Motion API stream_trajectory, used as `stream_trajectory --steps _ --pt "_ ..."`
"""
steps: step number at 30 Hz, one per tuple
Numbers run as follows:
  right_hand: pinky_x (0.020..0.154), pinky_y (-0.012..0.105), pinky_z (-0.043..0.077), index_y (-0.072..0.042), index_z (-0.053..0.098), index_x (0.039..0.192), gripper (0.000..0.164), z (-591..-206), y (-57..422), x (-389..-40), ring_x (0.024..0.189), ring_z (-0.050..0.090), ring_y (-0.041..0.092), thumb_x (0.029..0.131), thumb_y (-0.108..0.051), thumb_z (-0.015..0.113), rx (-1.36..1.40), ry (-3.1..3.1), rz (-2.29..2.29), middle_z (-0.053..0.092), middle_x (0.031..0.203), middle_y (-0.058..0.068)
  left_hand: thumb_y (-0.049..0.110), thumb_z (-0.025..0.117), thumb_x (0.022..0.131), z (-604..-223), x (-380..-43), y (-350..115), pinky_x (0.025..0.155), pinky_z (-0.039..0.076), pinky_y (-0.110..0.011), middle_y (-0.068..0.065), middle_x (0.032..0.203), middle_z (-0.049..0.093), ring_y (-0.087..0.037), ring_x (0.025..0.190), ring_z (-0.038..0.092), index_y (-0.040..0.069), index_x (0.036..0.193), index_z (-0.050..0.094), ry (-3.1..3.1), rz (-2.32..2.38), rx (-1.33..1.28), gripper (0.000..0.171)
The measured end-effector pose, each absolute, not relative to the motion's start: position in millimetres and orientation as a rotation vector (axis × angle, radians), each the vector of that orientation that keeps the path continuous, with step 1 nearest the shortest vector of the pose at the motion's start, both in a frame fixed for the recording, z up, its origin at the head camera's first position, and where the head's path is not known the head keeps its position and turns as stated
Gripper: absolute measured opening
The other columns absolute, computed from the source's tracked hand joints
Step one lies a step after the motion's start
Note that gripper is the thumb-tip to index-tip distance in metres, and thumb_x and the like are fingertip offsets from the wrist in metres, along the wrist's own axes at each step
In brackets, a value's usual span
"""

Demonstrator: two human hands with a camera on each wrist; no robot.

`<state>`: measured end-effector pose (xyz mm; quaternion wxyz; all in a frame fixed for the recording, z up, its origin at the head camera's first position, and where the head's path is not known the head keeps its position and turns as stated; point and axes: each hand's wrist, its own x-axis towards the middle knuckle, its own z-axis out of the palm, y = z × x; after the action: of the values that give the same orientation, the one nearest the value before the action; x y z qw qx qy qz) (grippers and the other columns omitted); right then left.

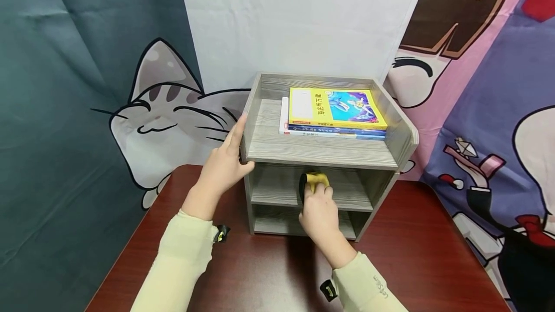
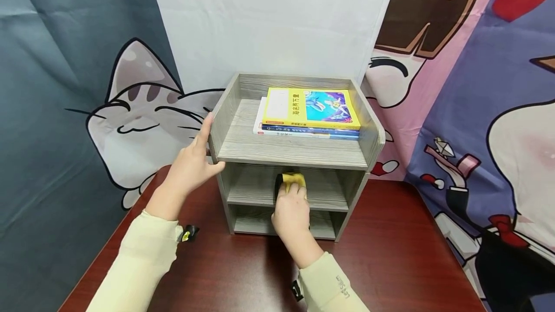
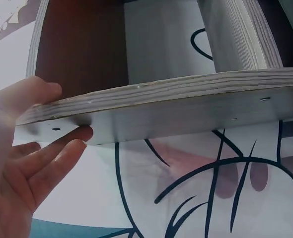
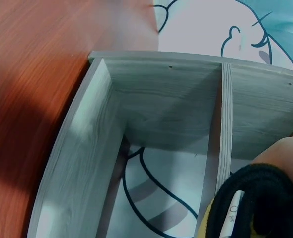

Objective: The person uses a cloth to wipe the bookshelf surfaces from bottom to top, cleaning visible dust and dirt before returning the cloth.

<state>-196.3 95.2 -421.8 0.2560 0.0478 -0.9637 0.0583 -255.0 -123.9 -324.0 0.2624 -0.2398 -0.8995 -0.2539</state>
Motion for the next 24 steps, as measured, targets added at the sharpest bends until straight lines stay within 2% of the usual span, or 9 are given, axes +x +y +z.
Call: stream_trajectory --steps 4,7,13,15,19,24 --pt "0.048 0.041 0.045 0.000 0.059 0.109 0.050 -420.7 88.5 -197.0 0.080 0.046 0.038 0.060 -0.004 0.064 0.133 -2.638 0.179 0.049 0.092 0.022 0.013 0.077 0.070 -321.2 -253.5 -124.0 0.049 0.039 -0.039 -0.018 0.105 0.061 -0.025 0.045 0.044 0.030 0.145 0.017 -2.434 -0.688 -0.643 0.097" --pt "0.048 0.042 0.046 0.000 0.059 0.110 0.049 -420.6 84.3 -197.3 0.081 0.046 0.038 0.061 -0.004 0.065 0.134 -2.637 0.190 0.049 0.093 0.021 0.015 0.077 0.071 -319.9 -253.0 -123.3 0.050 0.039 -0.039 -0.016 0.086 0.062 -0.025 0.047 0.046 0.032 0.144 0.018 -2.481 -0.712 -0.603 0.095" --pt "0.048 0.042 0.046 0.000 0.059 0.108 0.049 -422.7 78.7 -199.3 0.080 0.047 0.038 0.060 -0.002 0.065 0.150 -2.604 0.205 0.049 0.091 0.022 0.016 0.076 0.072 -318.7 -252.2 -122.9 0.052 0.040 -0.040 -0.015 0.081 0.062 -0.026 0.050 0.048 0.034 0.143 0.018 -2.519 -0.731 -0.563 0.094" --pt "0.048 0.042 0.046 0.000 0.059 0.109 0.049 -423.4 76.7 -200.0 0.080 0.046 0.038 0.060 -0.003 0.065 0.153 -2.609 0.205 0.049 0.092 0.021 0.017 0.076 0.072 -318.4 -251.9 -124.4 0.053 0.040 -0.040 -0.013 0.074 0.060 -0.026 0.051 0.048 0.035 0.143 0.018 -2.523 -0.744 -0.578 0.094" --pt "0.048 0.042 0.046 0.000 0.059 0.110 0.051 -423.6 72.7 -200.0 0.081 0.046 0.037 0.060 -0.004 0.066 0.158 -2.621 0.208 0.048 0.092 0.021 0.026 0.077 0.073 -317.3 -251.5 -129.4 0.057 0.043 -0.039 -0.009 0.072 0.061 -0.022 0.060 0.055 0.037 0.143 0.017 -2.538 -0.803 -0.645 0.093" --pt "0.048 0.043 0.046 -0.001 0.060 0.109 0.050 -422.5 67.7 -200.1 0.082 0.046 0.037 0.060 -0.003 0.066 0.163 -2.625 0.229 0.048 0.092 0.021 0.036 0.064 0.084 -315.4 -250.7 -133.1 0.062 0.044 -0.041 -0.008 0.070 0.061 -0.022 0.065 0.057 0.040 0.144 0.018 -2.540 -0.866 -0.701 0.076"
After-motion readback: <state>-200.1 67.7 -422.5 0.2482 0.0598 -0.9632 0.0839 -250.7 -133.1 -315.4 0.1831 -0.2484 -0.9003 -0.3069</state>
